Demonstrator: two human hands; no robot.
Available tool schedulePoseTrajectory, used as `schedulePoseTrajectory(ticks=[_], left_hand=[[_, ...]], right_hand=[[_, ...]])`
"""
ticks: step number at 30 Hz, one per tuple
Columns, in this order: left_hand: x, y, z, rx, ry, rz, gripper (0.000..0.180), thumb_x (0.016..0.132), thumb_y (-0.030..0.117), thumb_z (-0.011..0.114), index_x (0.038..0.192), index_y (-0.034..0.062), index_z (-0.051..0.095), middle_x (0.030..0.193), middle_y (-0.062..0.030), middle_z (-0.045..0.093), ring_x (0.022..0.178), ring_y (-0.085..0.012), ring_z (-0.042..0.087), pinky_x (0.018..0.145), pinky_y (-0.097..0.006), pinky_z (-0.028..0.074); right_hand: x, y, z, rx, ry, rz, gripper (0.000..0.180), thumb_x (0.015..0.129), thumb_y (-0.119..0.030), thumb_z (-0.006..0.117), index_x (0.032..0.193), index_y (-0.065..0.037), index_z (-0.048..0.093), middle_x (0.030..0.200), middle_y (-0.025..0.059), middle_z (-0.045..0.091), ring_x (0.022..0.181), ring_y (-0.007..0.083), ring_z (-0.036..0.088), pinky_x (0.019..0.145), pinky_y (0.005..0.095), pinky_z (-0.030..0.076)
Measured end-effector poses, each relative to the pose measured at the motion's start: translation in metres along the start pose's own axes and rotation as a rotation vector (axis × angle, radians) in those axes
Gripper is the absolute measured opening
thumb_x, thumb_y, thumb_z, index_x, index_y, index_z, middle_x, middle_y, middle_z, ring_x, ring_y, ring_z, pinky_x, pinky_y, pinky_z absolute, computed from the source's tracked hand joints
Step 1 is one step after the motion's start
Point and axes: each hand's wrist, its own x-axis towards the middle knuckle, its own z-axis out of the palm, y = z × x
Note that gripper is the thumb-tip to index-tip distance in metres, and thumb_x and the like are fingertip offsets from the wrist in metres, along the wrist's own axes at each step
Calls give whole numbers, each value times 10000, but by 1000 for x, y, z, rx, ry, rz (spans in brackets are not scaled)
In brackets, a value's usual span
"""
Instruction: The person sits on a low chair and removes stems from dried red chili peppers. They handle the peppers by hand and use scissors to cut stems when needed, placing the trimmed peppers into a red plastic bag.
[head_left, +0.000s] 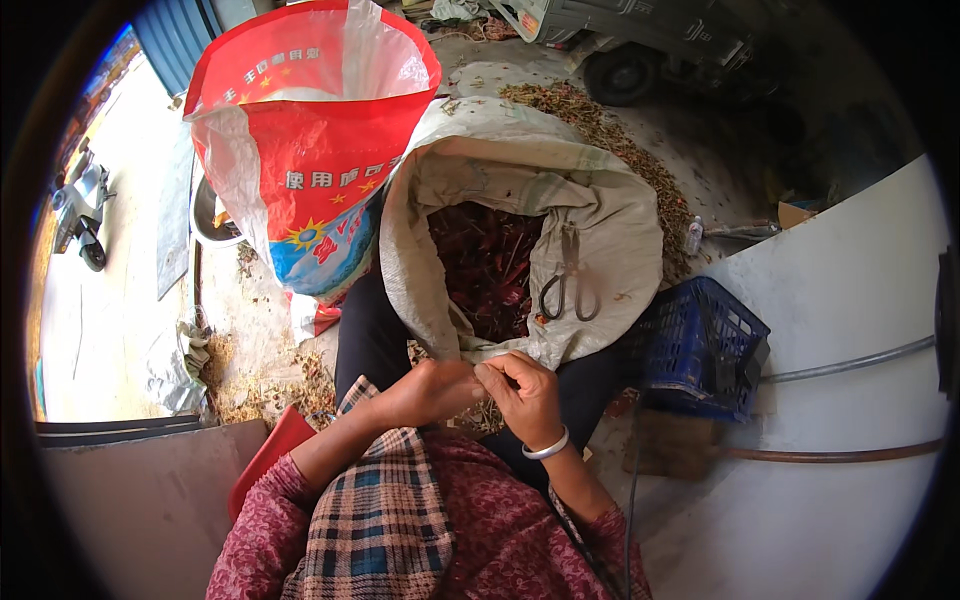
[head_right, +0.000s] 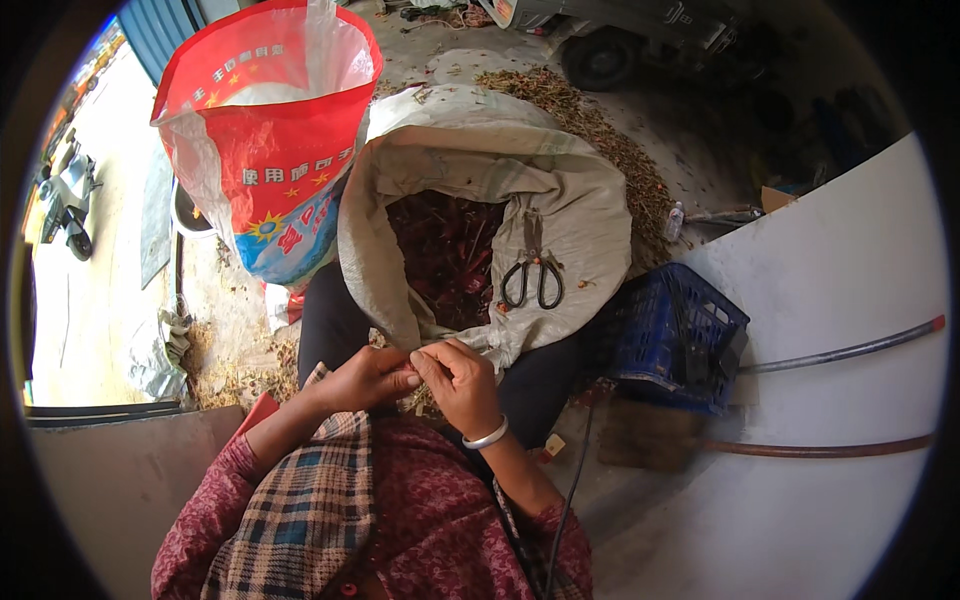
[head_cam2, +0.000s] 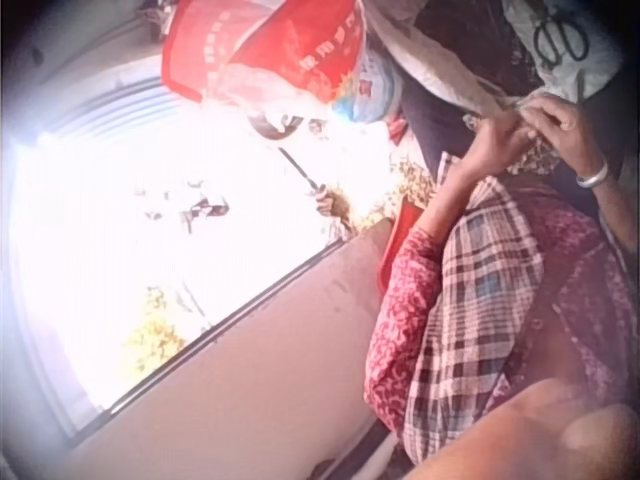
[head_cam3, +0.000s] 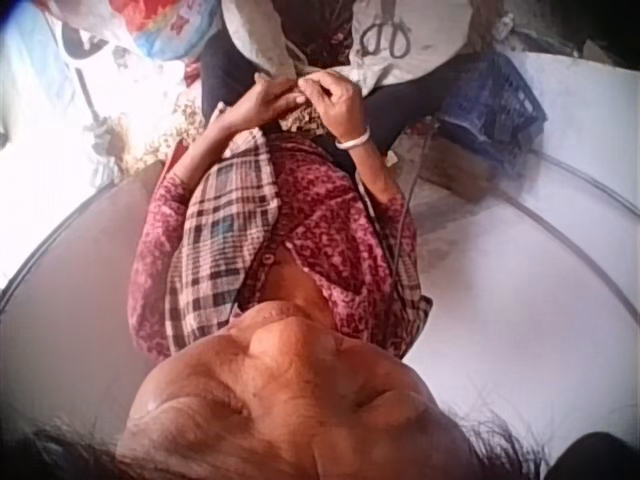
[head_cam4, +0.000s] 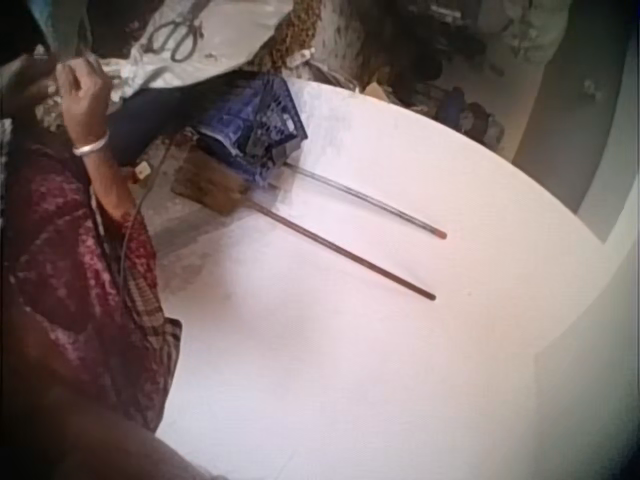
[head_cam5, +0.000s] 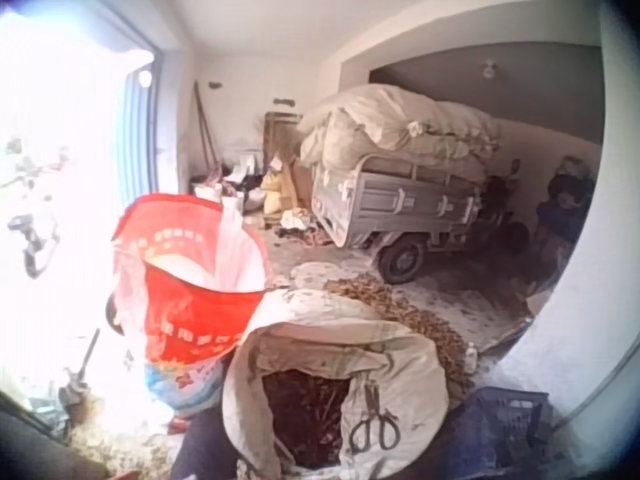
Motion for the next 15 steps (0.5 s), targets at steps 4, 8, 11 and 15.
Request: schedulePoseTrajectory(ticks=[4,8,11,15], left_hand=[[3,3,3,187,-28,34,214,906,187,633,890,-20,582,614,-67,527,545,-97,472,494,-295,410],[8,-11,7,377,46,186,136,880,103,622,939,-18,602,642,-151,575,528,-243,588,513,-338,450],[12,-14,3,430,33,201,122,881,94,610,949,-8,606,654,-164,585,563,-287,614,516,-349,457],[16,-10,-5,239,-39,115,120,859,98,611,933,4,596,711,-133,572,618,-255,605,550,-333,465]], right_hand=[[-8,17,11,291,62,287,157,907,-138,615,810,-14,616,649,14,585,539,69,503,491,222,397],[-7,26,14,852,69,737,169,928,-169,593,796,-65,612,606,-60,469,479,13,357,423,178,278],[0,27,14,1043,124,847,184,932,-201,596,810,-64,611,584,-54,427,456,29,343,415,178,282],[6,62,9,918,294,658,193,959,-197,543,854,-46,598,598,-39,473,490,44,428,458,191,353]])
